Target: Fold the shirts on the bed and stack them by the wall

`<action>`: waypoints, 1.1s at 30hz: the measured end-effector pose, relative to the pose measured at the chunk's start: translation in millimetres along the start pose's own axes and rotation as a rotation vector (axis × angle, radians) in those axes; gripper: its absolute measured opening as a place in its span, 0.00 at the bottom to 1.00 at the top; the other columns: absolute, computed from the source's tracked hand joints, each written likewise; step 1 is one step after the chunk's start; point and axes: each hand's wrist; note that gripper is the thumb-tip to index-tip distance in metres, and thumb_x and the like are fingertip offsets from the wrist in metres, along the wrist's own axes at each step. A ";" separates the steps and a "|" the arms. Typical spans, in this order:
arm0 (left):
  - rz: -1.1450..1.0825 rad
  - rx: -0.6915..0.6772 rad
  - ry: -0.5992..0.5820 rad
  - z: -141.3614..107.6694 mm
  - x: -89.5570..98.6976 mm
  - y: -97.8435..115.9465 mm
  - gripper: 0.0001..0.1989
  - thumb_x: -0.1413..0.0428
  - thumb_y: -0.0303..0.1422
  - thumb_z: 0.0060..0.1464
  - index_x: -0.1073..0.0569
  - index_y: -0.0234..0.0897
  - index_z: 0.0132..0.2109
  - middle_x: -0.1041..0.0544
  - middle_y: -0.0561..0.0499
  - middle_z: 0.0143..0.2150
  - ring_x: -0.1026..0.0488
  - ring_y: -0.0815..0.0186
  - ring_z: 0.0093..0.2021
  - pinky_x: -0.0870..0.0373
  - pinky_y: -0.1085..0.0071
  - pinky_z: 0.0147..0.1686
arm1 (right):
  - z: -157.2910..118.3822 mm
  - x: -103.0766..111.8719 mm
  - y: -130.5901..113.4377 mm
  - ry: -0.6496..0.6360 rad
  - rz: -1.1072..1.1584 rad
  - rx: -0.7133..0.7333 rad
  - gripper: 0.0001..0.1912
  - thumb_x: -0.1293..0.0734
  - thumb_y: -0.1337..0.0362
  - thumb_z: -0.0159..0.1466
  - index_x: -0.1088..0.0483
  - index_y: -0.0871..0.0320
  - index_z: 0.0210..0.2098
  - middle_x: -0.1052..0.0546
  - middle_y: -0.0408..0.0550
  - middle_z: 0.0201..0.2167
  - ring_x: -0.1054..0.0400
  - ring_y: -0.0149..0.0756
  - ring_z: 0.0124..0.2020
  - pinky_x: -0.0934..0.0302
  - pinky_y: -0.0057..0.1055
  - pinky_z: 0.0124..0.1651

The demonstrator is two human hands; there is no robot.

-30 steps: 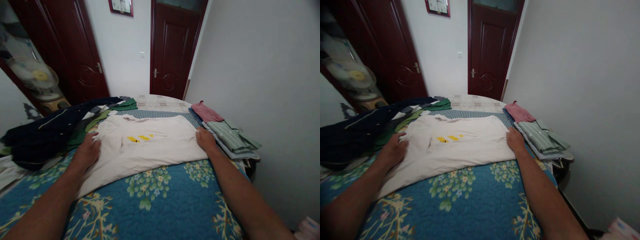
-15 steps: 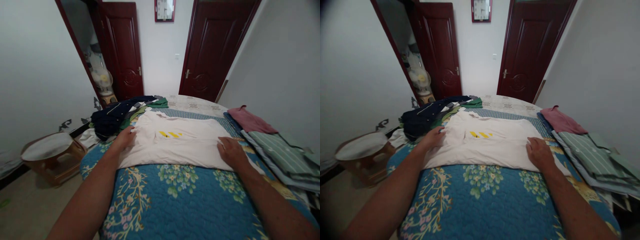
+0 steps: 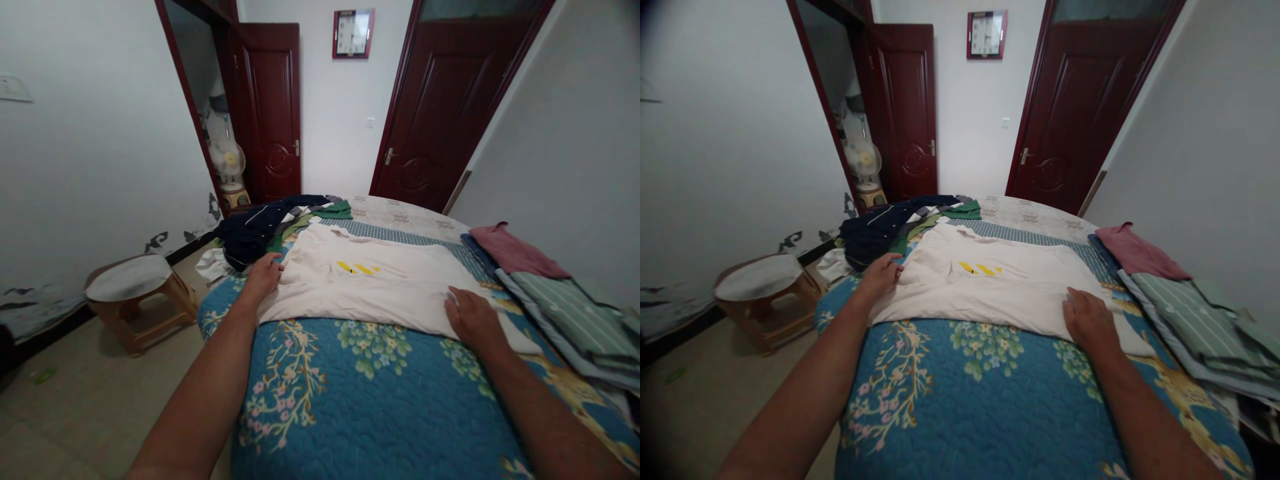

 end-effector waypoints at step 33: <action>0.951 -0.209 -0.216 -33.9 45.7 -35.7 0.17 0.57 0.48 0.68 0.32 0.44 0.37 0.21 0.42 0.34 0.22 0.50 0.34 0.26 0.53 0.40 | -30.4 36.6 20.8 -0.326 -0.096 -0.441 0.30 0.47 0.50 0.77 0.36 0.55 0.72 0.39 0.61 0.74 0.44 0.58 0.73 0.49 0.66 0.69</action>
Point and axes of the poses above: each hand's wrist, its own z-axis towards the middle knuckle, its own x-axis out of the back of the hand, y = z × x
